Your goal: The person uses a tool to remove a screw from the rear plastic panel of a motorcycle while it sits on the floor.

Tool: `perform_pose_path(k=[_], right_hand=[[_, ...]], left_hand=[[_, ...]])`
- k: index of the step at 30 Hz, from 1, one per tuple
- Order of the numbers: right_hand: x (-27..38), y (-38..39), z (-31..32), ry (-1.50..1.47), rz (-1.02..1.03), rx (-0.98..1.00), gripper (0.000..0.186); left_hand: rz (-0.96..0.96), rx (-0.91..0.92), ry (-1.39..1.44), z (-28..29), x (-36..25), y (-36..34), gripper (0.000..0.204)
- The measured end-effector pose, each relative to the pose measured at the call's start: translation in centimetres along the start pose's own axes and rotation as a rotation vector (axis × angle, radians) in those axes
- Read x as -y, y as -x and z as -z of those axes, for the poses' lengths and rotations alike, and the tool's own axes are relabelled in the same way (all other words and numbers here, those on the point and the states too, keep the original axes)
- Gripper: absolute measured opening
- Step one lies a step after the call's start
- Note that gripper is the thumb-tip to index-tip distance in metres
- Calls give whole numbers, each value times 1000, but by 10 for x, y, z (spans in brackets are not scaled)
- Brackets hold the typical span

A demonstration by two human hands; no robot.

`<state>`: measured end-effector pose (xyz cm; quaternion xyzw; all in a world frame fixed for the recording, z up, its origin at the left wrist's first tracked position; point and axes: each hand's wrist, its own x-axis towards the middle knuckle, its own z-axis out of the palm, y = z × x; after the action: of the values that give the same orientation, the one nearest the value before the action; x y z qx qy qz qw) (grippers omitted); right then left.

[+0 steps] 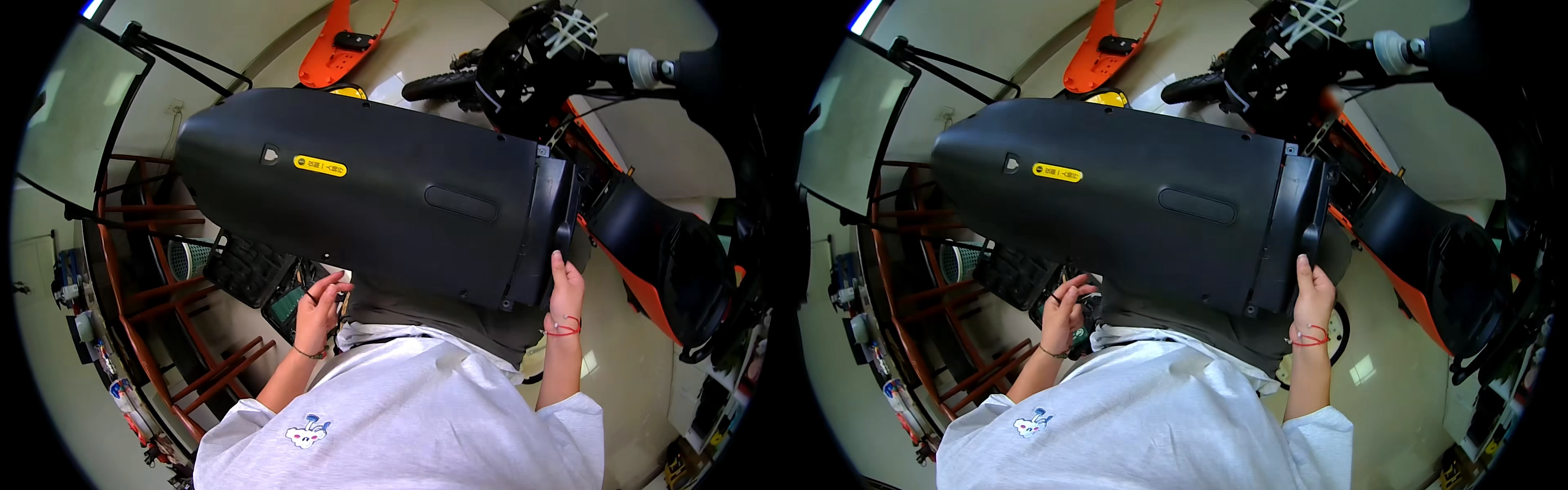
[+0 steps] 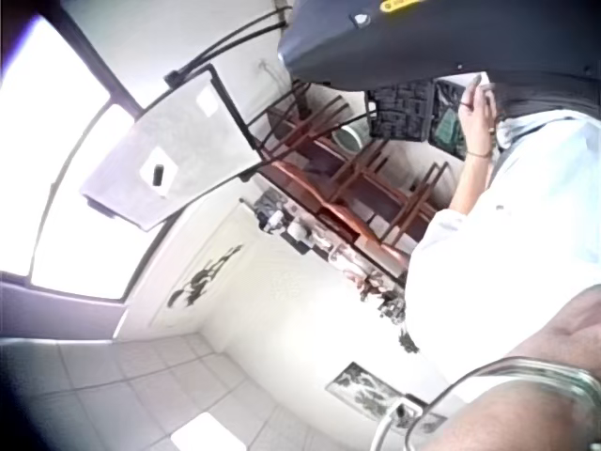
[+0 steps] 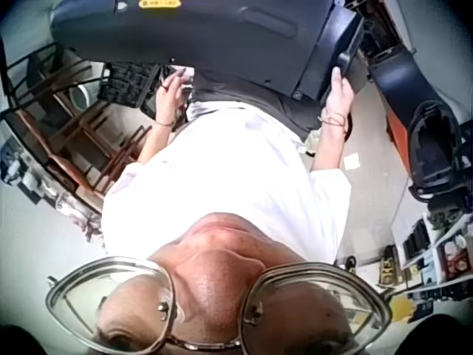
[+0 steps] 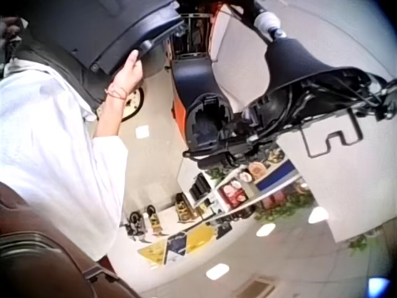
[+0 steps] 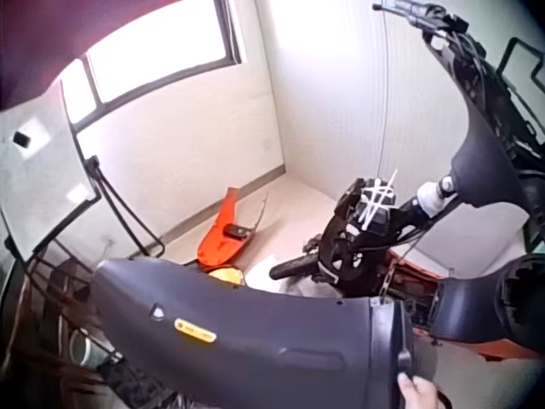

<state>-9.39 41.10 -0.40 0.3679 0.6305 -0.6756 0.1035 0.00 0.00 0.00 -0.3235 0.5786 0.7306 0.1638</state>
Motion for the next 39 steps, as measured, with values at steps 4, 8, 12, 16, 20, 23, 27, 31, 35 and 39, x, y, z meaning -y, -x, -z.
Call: perform_pose_path(k=[4, 8, 12, 16, 20, 23, 27, 31, 35, 39], right_hand=[[16, -5, -43, -21, -32, 16, 28], [18, -14, -99, -70, -133, 155, 28], [17, -20, -152, -32, -240, 197, 29], [20, -43, -224, -303, -359, 208, 31], [54, -91, -306, -462, -346, 277, 24], [95, -140, -357, -505, -314, 367, 14], [139, -215, -426, -514, -332, 252, 7], [158, -282, -466, -544, -360, 119, 5], [178, -348, -489, -650, -348, 104, 4], [190, -417, -508, -733, -294, 49, 5]], left_hand=[[-196, -212, 100, 25, -19, -13, 48], [-390, -225, 119, 58, -59, -27, 53], [-400, -322, 86, 67, -74, -39, 46], [-195, -386, 3, 57, -46, -47, 47], [-120, -191, -144, 18, -7, -55, 60], [-50, -79, -244, -21, 9, -77, 49], [-588, -90, -666, -55, 3, -110, 31], [-805, -53, -948, -63, -27, -149, 34], [-870, 0, -1007, -76, -51, -191, 39], [-886, -5, -1145, -85, -60, -218, 31]])
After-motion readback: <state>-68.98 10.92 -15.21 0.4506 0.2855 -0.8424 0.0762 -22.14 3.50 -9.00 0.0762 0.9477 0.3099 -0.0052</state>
